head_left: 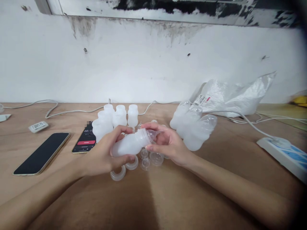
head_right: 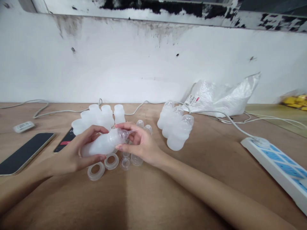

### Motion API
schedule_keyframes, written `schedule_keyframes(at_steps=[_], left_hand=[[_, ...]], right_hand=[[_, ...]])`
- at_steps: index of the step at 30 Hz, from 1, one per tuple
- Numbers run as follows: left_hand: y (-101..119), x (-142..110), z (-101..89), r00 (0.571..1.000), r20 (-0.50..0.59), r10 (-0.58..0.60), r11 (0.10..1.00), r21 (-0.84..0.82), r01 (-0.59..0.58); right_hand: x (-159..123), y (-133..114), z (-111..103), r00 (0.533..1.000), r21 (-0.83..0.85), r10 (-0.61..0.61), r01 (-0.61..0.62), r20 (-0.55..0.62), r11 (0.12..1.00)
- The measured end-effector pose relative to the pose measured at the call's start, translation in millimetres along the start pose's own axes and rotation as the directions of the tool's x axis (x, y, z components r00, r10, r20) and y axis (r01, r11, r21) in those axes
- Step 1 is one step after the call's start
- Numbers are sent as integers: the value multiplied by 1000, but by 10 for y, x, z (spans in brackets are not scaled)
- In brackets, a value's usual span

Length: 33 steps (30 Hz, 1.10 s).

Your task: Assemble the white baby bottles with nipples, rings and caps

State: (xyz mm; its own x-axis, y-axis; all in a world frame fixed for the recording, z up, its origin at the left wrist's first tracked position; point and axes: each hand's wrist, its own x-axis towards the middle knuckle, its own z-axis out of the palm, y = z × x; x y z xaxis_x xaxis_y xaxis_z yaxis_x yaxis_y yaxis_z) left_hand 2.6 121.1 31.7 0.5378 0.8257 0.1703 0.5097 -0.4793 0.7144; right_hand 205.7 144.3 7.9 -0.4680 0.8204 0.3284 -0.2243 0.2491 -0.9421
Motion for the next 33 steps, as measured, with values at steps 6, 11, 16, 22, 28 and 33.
schedule_keyframes(at_steps=[6, 11, 16, 22, 28, 33], left_hand=[[-14, 28, -22, 1000, 2, 18, 997, -70, -18], [-13, 13, -28, 999, -6, 35, 998, -51, -35], [-16, -1, -9, 1000, -9, 27, 997, -66, -28], [-36, -3, 42, 993, -92, 67, 998, 25, -65], [-77, -11, 86, 983, -134, 129, 985, 130, -112], [-97, -33, 110, 973, -127, 191, 960, 229, -159]], right_hand=[[-2, -8, -19, 999, -84, -48, 50, 23, 995], [-10, -25, -23, 1000, -105, 1, 2, 26, 994], [4, -16, -31, 1000, -94, 2, 0, 24, 996], [-6, -1, -49, 1000, -107, -9, 10, 9, 994], [5, 8, -43, 999, -171, 28, -34, -38, 985], [1, -39, -9, 988, -322, 99, -132, -118, 938]])
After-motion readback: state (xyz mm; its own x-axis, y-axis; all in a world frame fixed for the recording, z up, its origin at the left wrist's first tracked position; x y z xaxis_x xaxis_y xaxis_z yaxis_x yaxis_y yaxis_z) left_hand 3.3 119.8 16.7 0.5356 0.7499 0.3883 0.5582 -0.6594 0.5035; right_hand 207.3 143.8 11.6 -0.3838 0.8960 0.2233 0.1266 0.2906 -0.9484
